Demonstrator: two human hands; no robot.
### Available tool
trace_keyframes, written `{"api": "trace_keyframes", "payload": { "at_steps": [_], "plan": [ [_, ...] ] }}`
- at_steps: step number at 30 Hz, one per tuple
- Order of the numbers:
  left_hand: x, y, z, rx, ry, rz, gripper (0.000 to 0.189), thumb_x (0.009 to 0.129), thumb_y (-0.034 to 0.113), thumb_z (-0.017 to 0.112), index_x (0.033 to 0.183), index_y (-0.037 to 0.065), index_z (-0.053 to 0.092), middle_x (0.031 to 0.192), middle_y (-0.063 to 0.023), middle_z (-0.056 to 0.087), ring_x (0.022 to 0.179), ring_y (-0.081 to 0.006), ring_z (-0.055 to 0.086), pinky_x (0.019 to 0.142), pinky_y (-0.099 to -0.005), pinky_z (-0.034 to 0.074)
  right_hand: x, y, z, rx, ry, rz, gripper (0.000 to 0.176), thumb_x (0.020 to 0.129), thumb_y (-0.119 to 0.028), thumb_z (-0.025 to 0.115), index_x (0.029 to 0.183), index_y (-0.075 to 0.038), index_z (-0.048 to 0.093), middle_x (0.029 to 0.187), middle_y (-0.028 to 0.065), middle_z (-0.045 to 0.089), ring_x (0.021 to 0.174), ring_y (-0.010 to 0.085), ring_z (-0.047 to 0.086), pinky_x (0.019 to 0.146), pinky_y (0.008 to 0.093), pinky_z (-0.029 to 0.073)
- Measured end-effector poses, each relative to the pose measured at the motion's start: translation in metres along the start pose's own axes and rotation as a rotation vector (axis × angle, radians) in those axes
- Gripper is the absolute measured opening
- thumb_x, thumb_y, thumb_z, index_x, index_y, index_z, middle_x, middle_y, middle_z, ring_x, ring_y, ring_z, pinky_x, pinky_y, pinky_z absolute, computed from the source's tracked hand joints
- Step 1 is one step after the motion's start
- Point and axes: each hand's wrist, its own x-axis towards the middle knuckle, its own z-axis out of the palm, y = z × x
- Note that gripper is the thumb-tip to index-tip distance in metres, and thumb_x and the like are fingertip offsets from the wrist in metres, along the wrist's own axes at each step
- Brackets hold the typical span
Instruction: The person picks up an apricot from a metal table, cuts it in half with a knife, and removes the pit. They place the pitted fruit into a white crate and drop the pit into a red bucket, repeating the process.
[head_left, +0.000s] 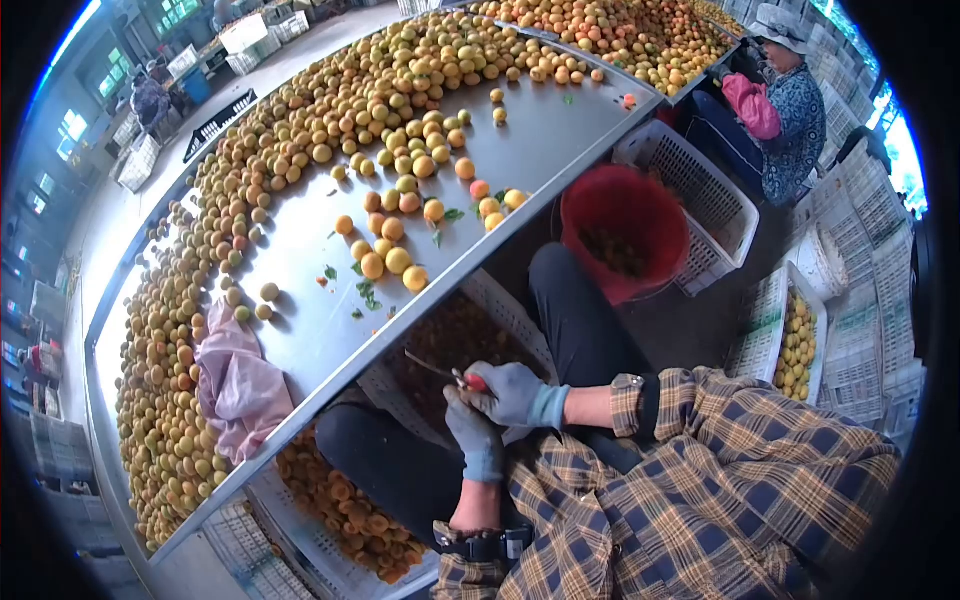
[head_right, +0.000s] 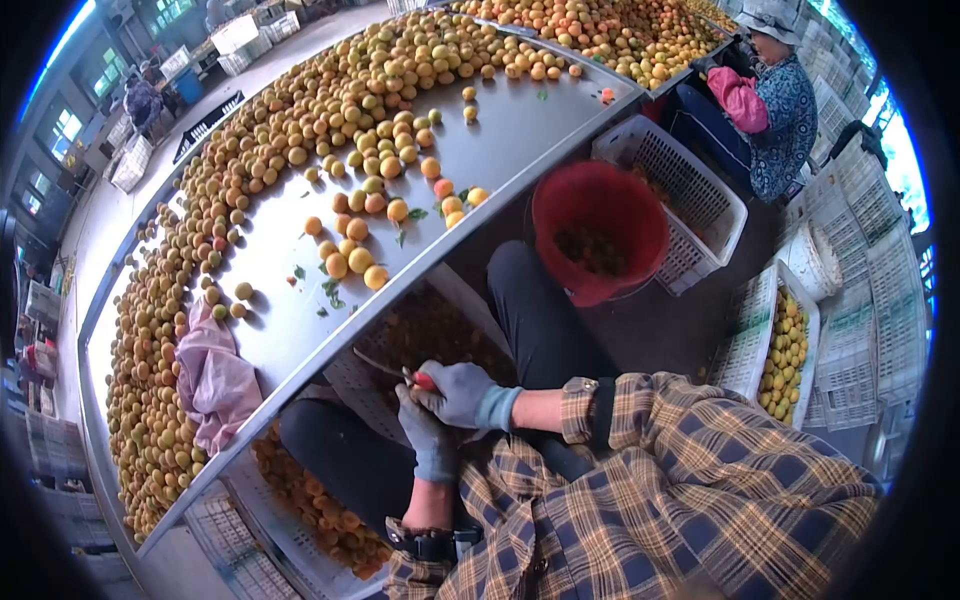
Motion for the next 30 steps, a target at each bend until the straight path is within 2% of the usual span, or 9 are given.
{"api": "trace_keyframes", "payload": {
  "at_steps": [3,6,8,12,15,19,27,28,30],
  "plan": [
    [0.006,-0.029,-0.005,0.358,0.116,0.304,0.05,0.1,0.038,0.029,0.086,-0.002,0.056,0.072,-0.008,0.058,0.061,-0.0184,0.053,0.053,-0.0365,0.039,0.009,0.008,0.014,0.138,0.107,0.203,0.026,0.086,-0.032,0.058,0.089,-0.006,0.056,0.077,0.0225,0.061,0.075,0.0428,0.059,0.064,0.0459,0.049],
    [0.014,-0.034,-0.014,0.11,0.091,0.237,0.048,0.1,0.039,0.029,0.092,0.0,0.055,0.069,-0.0055,0.056,0.06,-0.0218,0.053,0.054,-0.036,0.041,0.014,0.009,0.01,0.439,0.127,0.238,0.028,0.091,-0.032,0.054,0.089,-0.004,0.058,0.069,0.0134,0.063,0.065,0.0305,0.063,0.059,0.0369,0.051],
    [0.02,-0.027,-0.028,-0.992,-0.641,-0.251,0.047,0.098,0.041,0.029,0.104,0.002,0.055,0.088,-0.008,0.062,0.072,-0.0202,0.057,0.064,-0.032,0.048,0.009,0.004,-0.019,1.018,-0.08,0.492,0.032,0.096,-0.034,0.045,0.101,-0.005,0.057,0.067,0.0025,0.059,0.047,0.0093,0.054,0.045,0.0221,0.046],
    [0.008,0.01,-0.007,-1.014,-0.212,-0.32,0.045,0.097,0.039,0.032,0.117,0.004,0.05,0.107,-0.0092,0.058,0.098,-0.0205,0.058,0.083,-0.0358,0.05,0.0,0.002,-0.03,1.169,-0.267,0.411,0.036,0.096,-0.033,0.047,0.112,-0.002,0.055,0.079,0.0053,0.062,0.051,0.0057,0.054,0.047,0.0182,0.045],
    [0.006,0.0,-0.01,-0.94,-0.248,-0.259,0.045,0.096,0.037,0.033,0.119,0.003,0.05,0.108,-0.01,0.059,0.102,-0.0243,0.057,0.089,-0.0385,0.047,0.0,0.003,-0.012,0.413,-0.116,-0.291,0.034,0.095,-0.028,0.051,0.115,-0.001,0.055,0.087,0.0033,0.063,0.07,0.0011,0.055,0.059,0.0155,0.045],
    [0.005,0.002,-0.012,-1.135,-0.442,-0.383,0.044,0.096,0.037,0.036,0.119,0.003,0.051,0.104,-0.0112,0.06,0.095,-0.0259,0.058,0.087,-0.0376,0.048,0.018,-0.033,-0.057,0.965,-0.153,0.282,0.022,0.093,-0.015,0.052,0.111,-0.004,0.057,0.08,-0.0033,0.055,0.065,0.0003,0.049,0.057,0.0159,0.042],
    [0.002,-0.018,-0.013,-0.997,-0.579,-0.609,0.042,0.093,0.044,0.042,0.111,0.007,0.053,0.095,-0.0078,0.06,0.081,-0.0204,0.06,0.073,-0.0319,0.052,0.035,-0.036,-0.051,1.199,-0.006,0.159,0.012,0.088,-0.005,0.051,0.095,-0.002,0.06,0.06,-0.0063,0.044,0.05,-0.0002,0.04,0.046,0.0161,0.033],
    [-0.011,0.011,0.005,-0.799,-0.337,-0.616,0.044,0.095,0.049,0.038,0.099,0.007,0.052,0.08,-0.0057,0.057,0.06,-0.015,0.051,0.052,-0.0217,0.041,0.034,-0.038,-0.048,1.213,0.025,0.169,0.011,0.088,-0.007,0.052,0.094,-0.002,0.06,0.059,-0.0069,0.042,0.048,-0.0006,0.037,0.043,0.017,0.029],
    [-0.014,0.013,0.008,-0.784,-0.311,-0.624,0.045,0.094,0.051,0.038,0.098,0.008,0.053,0.079,-0.0049,0.057,0.06,-0.0141,0.051,0.051,-0.0216,0.04,0.033,-0.041,-0.047,1.17,0.031,0.179,0.012,0.089,-0.008,0.05,0.093,0.0,0.058,0.057,-0.0057,0.04,0.048,0.001,0.036,0.045,0.0179,0.029]
  ]
}}
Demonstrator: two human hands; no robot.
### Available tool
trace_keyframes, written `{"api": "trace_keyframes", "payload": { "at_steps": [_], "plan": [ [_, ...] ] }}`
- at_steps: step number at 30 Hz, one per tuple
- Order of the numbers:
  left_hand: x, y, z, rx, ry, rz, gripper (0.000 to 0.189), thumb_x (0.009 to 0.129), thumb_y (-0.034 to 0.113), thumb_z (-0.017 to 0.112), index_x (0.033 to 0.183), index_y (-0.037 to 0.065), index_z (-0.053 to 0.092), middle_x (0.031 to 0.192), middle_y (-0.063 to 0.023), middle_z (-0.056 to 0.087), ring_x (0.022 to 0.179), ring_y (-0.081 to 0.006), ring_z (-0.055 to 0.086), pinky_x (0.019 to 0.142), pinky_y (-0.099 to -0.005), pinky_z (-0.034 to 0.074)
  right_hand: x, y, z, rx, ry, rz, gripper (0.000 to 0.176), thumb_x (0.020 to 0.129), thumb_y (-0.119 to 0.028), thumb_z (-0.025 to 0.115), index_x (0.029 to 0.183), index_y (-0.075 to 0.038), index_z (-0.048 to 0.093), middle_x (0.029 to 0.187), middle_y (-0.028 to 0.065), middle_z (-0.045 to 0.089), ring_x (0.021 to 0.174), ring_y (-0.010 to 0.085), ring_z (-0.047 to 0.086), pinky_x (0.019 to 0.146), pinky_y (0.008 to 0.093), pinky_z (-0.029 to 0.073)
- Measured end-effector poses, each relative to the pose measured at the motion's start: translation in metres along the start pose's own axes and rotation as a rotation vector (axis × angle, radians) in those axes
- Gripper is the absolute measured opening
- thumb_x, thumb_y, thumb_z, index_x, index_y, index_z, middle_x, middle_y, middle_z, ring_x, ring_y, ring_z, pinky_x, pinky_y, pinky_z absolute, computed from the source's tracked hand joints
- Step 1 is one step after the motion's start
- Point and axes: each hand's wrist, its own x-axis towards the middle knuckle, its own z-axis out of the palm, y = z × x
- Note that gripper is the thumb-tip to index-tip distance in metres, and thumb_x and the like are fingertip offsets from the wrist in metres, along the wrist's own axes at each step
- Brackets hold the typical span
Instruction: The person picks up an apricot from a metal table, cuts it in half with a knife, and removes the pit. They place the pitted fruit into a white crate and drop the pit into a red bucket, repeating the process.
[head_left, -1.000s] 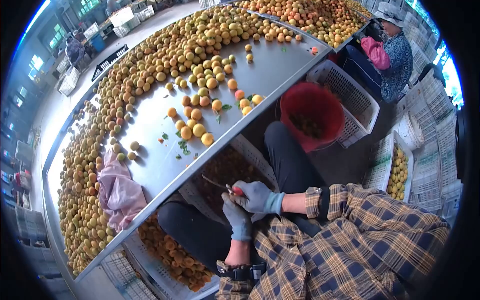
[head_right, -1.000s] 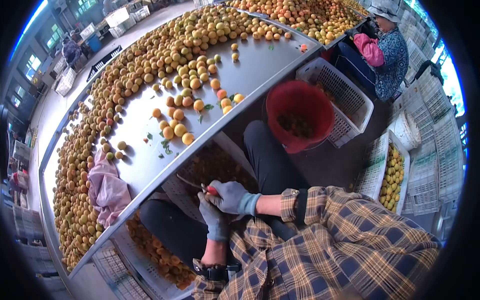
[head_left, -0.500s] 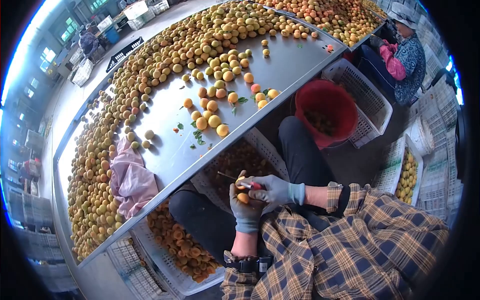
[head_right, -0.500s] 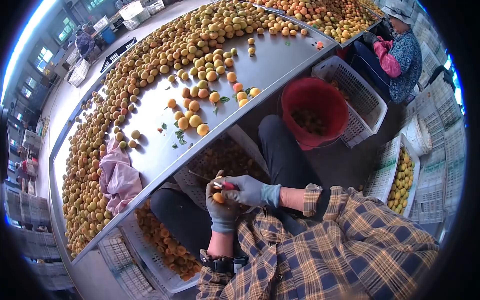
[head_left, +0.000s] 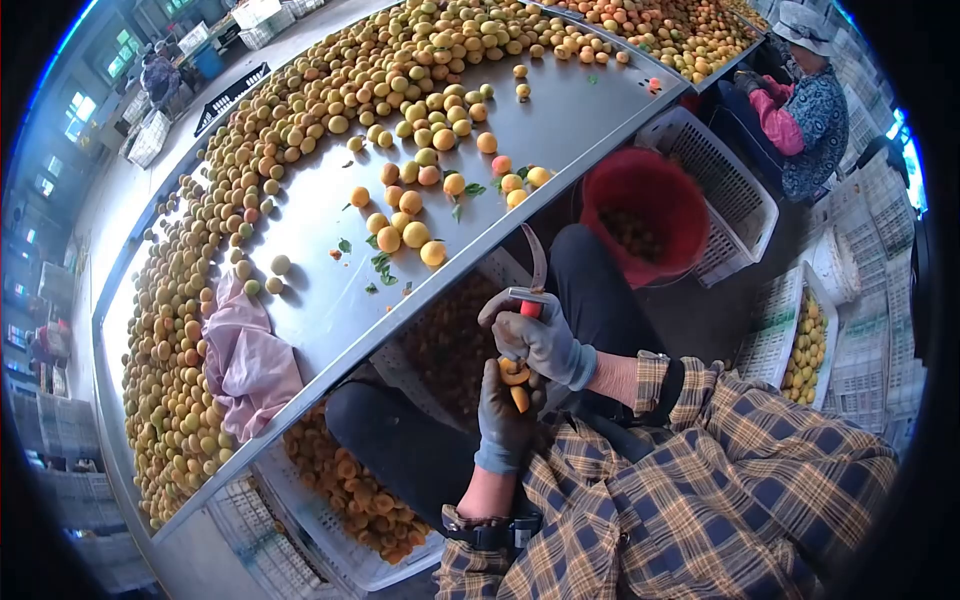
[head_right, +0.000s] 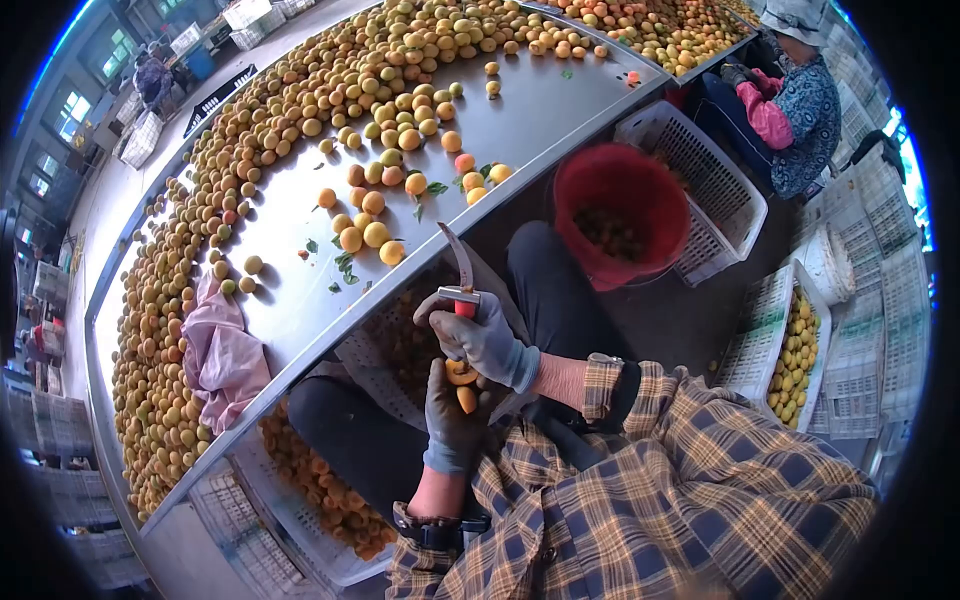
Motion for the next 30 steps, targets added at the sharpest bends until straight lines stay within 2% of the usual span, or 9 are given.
{"api": "trace_keyframes", "payload": {
  "at_steps": [9,11,14,15,18,21,24,26,30],
  "plan": [
    [-0.004,-0.007,-0.001,0.206,0.041,0.131,0.049,0.097,0.052,0.031,0.093,0.009,0.055,0.073,0.0005,0.055,0.054,-0.0056,0.046,0.047,-0.0181,0.033,-0.006,0.01,0.005,-0.31,-0.006,-0.202,0.02,0.091,-0.02,0.056,0.082,-0.003,0.06,0.068,-0.005,0.05,0.057,0.0009,0.046,0.052,0.0178,0.036],
    [0.005,-0.015,-0.025,0.427,-0.005,0.305,0.046,0.096,0.046,0.04,0.122,0.009,0.048,0.107,-0.0032,0.057,0.098,-0.0152,0.058,0.078,-0.0282,0.052,-0.006,0.014,0.007,-0.381,-0.022,-0.267,0.021,0.091,-0.021,0.056,0.081,-0.003,0.06,0.07,-0.0046,0.051,0.058,0.0017,0.047,0.053,0.0184,0.037],
    [0.013,-0.018,-0.034,0.539,-0.009,0.408,0.038,0.097,0.038,0.042,0.122,0.01,0.046,0.109,-0.0032,0.056,0.093,-0.0135,0.059,0.077,-0.0267,0.051,-0.004,0.022,0.002,-0.38,-0.016,-0.32,0.019,0.091,-0.02,0.056,0.08,-0.005,0.06,0.068,-0.0024,0.052,0.055,0.0036,0.047,0.05,0.0197,0.036],
    [0.013,-0.017,-0.038,0.542,-0.007,0.406,0.038,0.097,0.038,0.042,0.122,0.01,0.046,0.109,-0.0032,0.056,0.093,-0.0135,0.059,0.077,-0.0267,0.051,-0.004,0.023,-0.001,-0.21,-0.02,-0.194,0.018,0.091,-0.021,0.056,0.081,-0.006,0.058,0.064,-0.0023,0.05,0.051,0.0044,0.045,0.048,0.0204,0.036],
    [0.013,-0.013,-0.049,0.374,-0.03,0.216,0.033,0.097,0.034,0.042,0.12,0.01,0.048,0.103,-0.002,0.056,0.088,-0.0112,0.06,0.075,-0.0246,0.052,0.006,0.018,-0.008,0.153,0.013,0.024,0.018,0.092,-0.022,0.055,0.081,-0.008,0.056,0.057,-0.0033,0.043,0.045,0.0051,0.04,0.043,0.0213,0.034],
    [0.013,-0.019,-0.047,0.069,-0.294,0.084,0.033,0.097,0.037,0.04,0.11,0.01,0.052,0.087,-0.0006,0.057,0.073,-0.0107,0.058,0.064,-0.023,0.05,0.004,0.02,-0.003,0.443,0.125,0.195,0.022,0.094,-0.025,0.051,0.08,-0.008,0.052,0.054,-0.0057,0.032,0.041,0.0044,0.033,0.04,0.0206,0.031],
    [0.009,-0.021,-0.027,0.658,0.107,0.508,0.043,0.097,0.048,0.035,0.101,0.01,0.055,0.071,0.0017,0.053,0.06,-0.0108,0.052,0.054,-0.0224,0.045,0.003,0.022,-0.001,0.323,0.09,0.118,0.023,0.094,-0.026,0.05,0.081,-0.007,0.052,0.053,-0.0054,0.033,0.041,0.0043,0.032,0.04,0.021,0.03],
    [0.013,-0.005,-0.034,0.031,-0.216,-0.021,0.044,0.096,0.05,0.036,0.103,0.01,0.054,0.074,-0.0007,0.054,0.062,-0.0112,0.053,0.054,-0.023,0.045,0.003,0.017,-0.005,0.339,0.092,0.044,0.023,0.094,-0.026,0.051,0.081,-0.007,0.051,0.054,-0.0053,0.033,0.04,0.0044,0.032,0.041,0.0211,0.03],
    [0.023,-0.003,-0.043,0.014,-0.423,-0.04,0.048,0.095,0.052,0.035,0.107,0.01,0.053,0.086,-0.004,0.057,0.074,-0.0139,0.059,0.061,-0.0257,0.049,0.0,0.011,-0.006,0.085,0.077,-0.125,0.019,0.094,-0.021,0.051,0.082,-0.006,0.053,0.059,-0.0042,0.041,0.046,0.0034,0.038,0.044,0.0205,0.033]
  ]
}}
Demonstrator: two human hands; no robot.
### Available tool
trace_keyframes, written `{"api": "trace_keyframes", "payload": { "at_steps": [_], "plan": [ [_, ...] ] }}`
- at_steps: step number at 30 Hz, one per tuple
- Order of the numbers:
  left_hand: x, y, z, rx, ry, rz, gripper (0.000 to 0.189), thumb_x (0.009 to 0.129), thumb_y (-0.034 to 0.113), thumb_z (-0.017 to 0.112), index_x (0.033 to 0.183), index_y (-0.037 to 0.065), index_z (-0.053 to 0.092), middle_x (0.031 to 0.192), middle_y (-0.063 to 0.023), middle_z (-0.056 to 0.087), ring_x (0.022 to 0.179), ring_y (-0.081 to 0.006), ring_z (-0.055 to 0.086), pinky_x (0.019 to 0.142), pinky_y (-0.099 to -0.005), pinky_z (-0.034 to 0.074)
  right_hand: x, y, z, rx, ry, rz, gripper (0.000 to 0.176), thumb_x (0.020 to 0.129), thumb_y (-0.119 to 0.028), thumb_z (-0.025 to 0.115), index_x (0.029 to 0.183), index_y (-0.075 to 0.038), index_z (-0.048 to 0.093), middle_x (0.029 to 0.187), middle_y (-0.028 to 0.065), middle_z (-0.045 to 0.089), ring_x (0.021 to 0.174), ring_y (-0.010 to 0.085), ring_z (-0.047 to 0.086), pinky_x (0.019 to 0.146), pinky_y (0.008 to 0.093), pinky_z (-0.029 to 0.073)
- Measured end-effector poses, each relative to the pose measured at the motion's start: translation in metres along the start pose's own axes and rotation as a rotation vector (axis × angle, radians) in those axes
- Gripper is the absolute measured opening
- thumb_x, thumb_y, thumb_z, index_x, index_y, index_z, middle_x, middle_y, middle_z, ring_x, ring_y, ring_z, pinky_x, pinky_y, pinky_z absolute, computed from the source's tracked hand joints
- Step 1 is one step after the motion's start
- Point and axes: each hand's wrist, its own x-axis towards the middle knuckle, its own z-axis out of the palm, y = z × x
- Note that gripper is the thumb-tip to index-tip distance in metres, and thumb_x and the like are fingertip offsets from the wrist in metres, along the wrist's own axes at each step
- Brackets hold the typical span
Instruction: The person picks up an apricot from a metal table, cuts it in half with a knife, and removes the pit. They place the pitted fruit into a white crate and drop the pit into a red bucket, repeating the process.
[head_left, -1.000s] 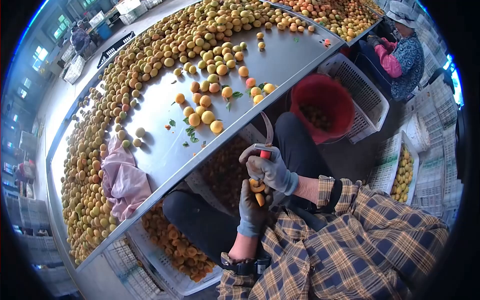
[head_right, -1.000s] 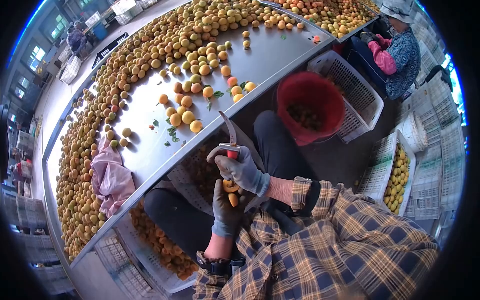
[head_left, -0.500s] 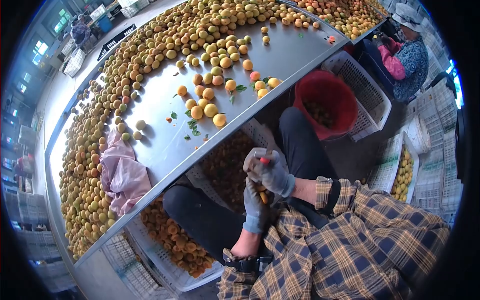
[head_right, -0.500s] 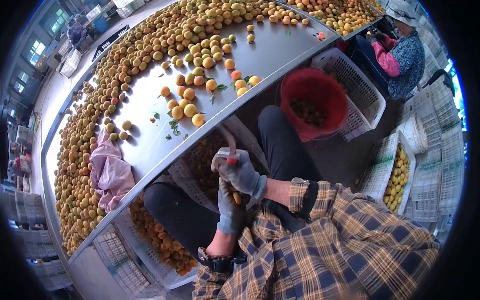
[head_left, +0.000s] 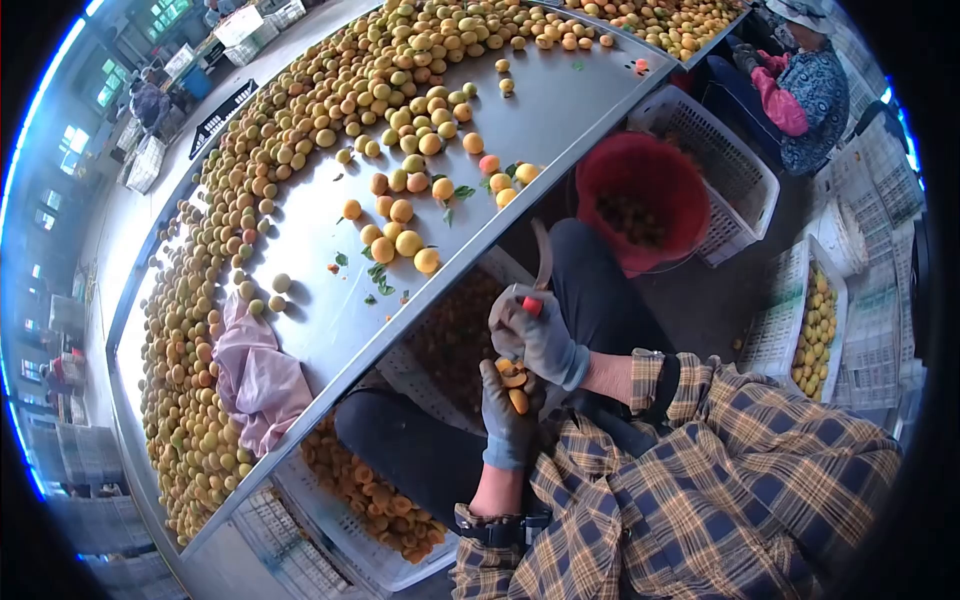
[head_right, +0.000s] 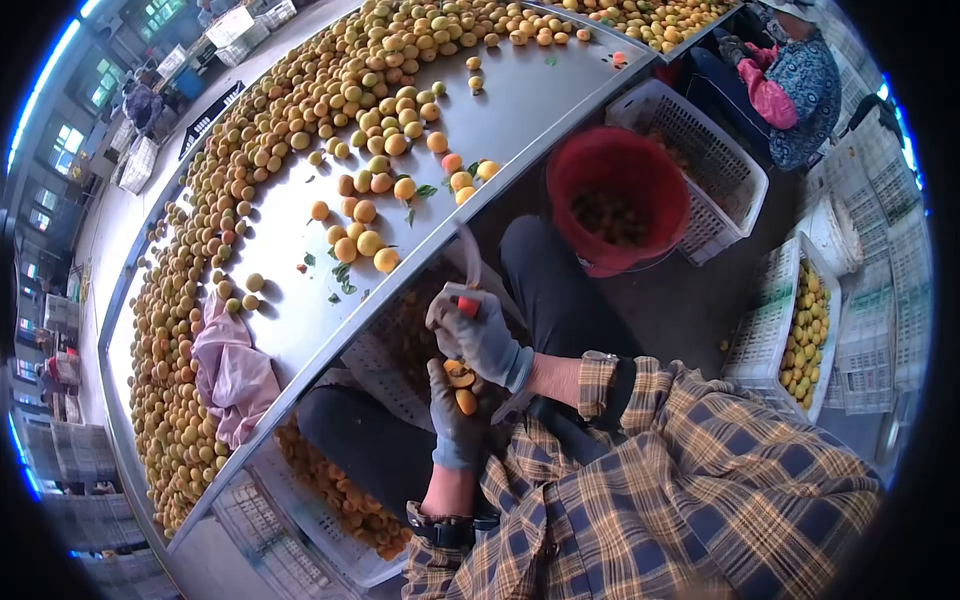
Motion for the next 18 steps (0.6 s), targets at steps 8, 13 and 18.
{"api": "trace_keyframes", "payload": {
  "at_steps": [8,13,18],
  "plan": [
    [-0.004,-0.014,0.024,1.534,0.41,0.694,0.051,0.1,0.043,0.027,0.108,0.001,0.055,0.092,-0.0036,0.06,0.08,-0.0127,0.057,0.069,-0.0263,0.047,-0.009,0.018,-0.004,-0.619,-0.195,-0.345,0.014,0.086,-0.018,0.061,0.083,-0.005,0.058,0.072,0.0013,0.058,0.063,0.0097,0.056,0.058,0.0239,0.046],
    [-0.009,-0.007,0.034,1.074,0.526,0.432,0.031,0.089,0.018,0.049,0.113,-0.001,0.047,0.093,-0.0075,0.058,0.082,-0.0154,0.056,0.071,-0.0275,0.046,0.001,0.023,-0.006,0.072,-0.036,0.11,0.014,0.09,-0.019,0.058,0.081,-0.007,0.056,0.064,-0.0032,0.05,0.049,0.0019,0.043,0.044,0.0196,0.034],
    [-0.006,-0.003,0.04,0.654,0.498,0.298,0.047,0.1,0.043,0.025,0.081,0.008,0.05,0.068,0.0008,0.05,0.055,-0.0082,0.045,0.047,-0.0246,0.035,0.013,0.02,-0.012,0.356,0.16,0.407,0.025,0.093,-0.03,0.053,0.077,-0.011,0.049,0.052,-0.0077,0.029,0.04,0.0044,0.028,0.038,0.0219,0.024]
  ]
}}
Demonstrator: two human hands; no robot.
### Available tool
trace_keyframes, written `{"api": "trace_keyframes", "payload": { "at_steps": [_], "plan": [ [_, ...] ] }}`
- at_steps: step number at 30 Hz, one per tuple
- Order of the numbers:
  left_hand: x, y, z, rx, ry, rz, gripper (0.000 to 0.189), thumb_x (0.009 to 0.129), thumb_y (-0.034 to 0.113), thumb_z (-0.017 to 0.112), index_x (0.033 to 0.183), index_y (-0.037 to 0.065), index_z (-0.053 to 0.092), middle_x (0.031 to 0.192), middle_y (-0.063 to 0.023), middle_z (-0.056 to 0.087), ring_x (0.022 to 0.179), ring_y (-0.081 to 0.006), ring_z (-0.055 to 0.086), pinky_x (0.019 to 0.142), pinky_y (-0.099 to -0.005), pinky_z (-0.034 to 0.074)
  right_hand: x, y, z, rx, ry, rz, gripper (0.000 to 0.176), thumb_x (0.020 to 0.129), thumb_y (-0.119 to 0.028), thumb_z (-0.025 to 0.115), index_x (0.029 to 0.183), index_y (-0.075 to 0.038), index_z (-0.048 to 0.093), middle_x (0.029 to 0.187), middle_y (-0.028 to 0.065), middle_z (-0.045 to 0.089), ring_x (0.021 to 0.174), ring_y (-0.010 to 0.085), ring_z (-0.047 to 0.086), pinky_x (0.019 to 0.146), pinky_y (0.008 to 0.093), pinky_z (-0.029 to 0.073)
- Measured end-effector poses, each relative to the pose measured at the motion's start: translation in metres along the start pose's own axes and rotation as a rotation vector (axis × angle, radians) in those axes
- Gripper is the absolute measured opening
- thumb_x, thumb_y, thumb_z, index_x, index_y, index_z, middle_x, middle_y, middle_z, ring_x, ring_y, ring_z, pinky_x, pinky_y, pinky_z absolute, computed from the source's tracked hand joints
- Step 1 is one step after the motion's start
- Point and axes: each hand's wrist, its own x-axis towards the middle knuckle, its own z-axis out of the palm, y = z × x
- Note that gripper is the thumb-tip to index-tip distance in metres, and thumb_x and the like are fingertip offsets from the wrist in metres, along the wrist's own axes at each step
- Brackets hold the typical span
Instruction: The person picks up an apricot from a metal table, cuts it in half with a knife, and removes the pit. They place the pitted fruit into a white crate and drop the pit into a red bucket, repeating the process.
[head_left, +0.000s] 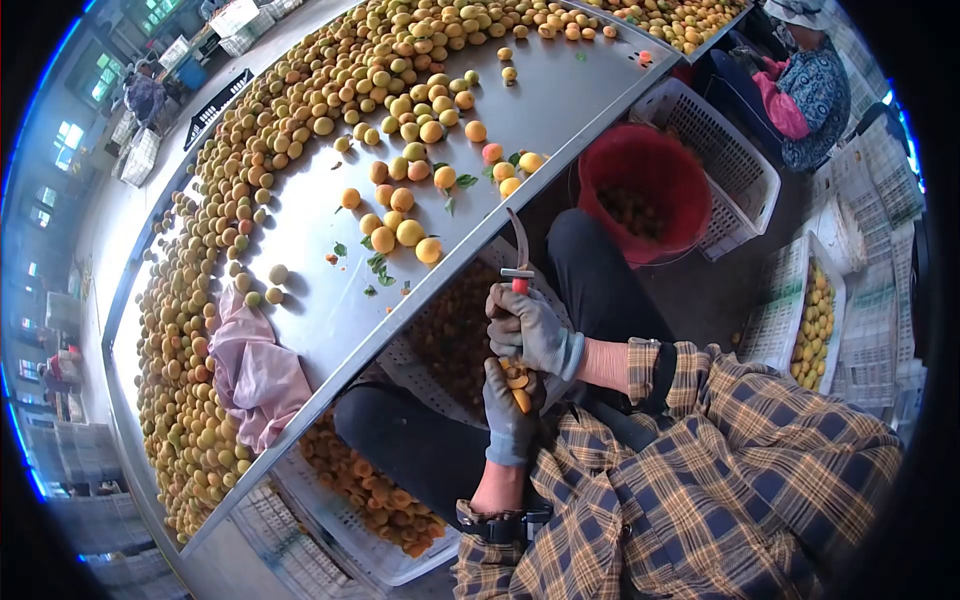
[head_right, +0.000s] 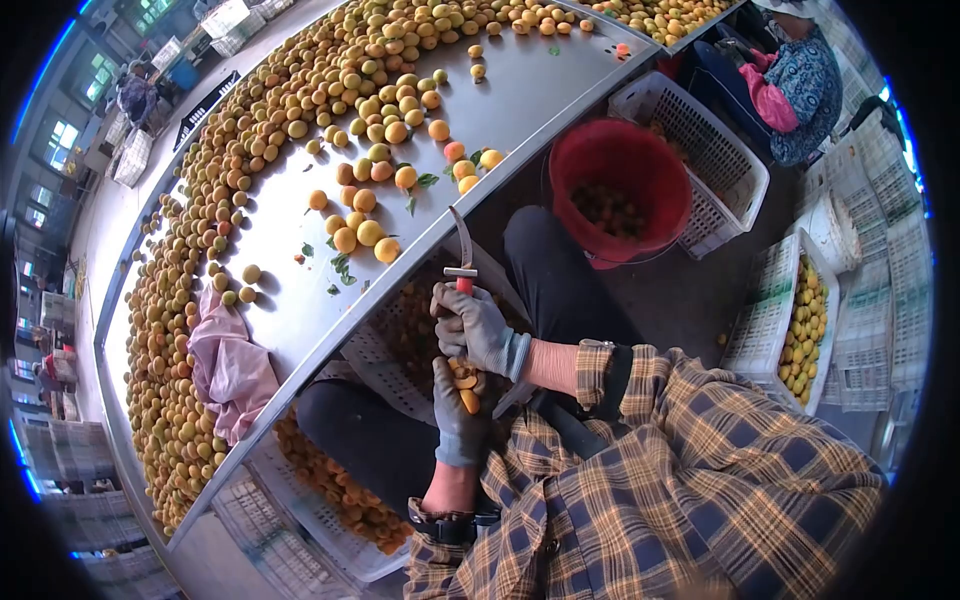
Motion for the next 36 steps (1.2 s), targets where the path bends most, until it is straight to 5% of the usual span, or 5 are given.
{"api": "trace_keyframes", "payload": {
  "at_steps": [11,17,22,28,36],
  "plan": [
    [0.02,0.009,-0.012,-0.151,0.016,-0.107,0.039,0.096,0.045,0.042,0.099,0.009,0.056,0.081,-0.001,0.06,0.069,-0.0141,0.06,0.064,-0.0264,0.052,-0.007,-0.018,0.009,0.059,-0.1,0.02,0.02,0.092,-0.025,0.054,0.079,-0.011,0.052,0.054,-0.0068,0.032,0.042,0.0046,0.029,0.041,0.023,0.027],
    [0.035,0.039,0.005,0.306,0.135,0.134,0.048,0.098,0.045,0.034,0.098,0.004,0.058,0.084,-0.003,0.06,0.076,-0.0118,0.058,0.071,-0.0252,0.048,-0.019,-0.026,-0.004,-1.108,-0.312,-0.491,0.024,0.085,-0.021,0.065,0.103,-0.006,0.059,0.083,0.0092,0.065,0.079,0.0207,0.065,0.073,0.0315,0.049],
    [0.029,0.067,0.016,0.501,0.187,0.452,0.043,0.1,0.036,0.033,0.113,0.0,0.055,0.095,-0.0059,0.06,0.084,-0.0117,0.056,0.078,-0.025,0.045,-0.019,-0.036,-0.015,-1.621,-0.048,-0.287,0.028,0.079,-0.033,0.067,0.09,-0.009,0.056,0.082,0.0176,0.064,0.082,0.035,0.062,0.071,0.0396,0.049],
    [0.003,0.1,0.011,0.224,0.103,0.166,0.041,0.099,0.035,0.038,0.121,0.003,0.052,0.099,-0.0069,0.061,0.079,-0.0093,0.055,0.066,-0.0199,0.044,-0.009,-0.018,-0.029,-1.069,-0.177,-0.225,0.027,0.084,-0.027,0.066,0.096,-0.005,0.057,0.083,0.0157,0.063,0.079,0.0279,0.063,0.07,0.0343,0.047],
    [-0.047,0.132,-0.106,0.591,0.76,0.594,0.03,0.093,0.02,0.053,0.117,0.001,0.054,0.108,-0.0142,0.059,0.094,-0.0205,0.055,0.083,-0.0303,0.045,-0.014,-0.02,-0.034,-1.111,-0.151,-0.161,0.033,0.087,-0.033,0.061,0.104,-0.005,0.055,0.088,0.0196,0.062,0.084,0.0328,0.063,0.072,0.0359,0.048]
  ]
}}
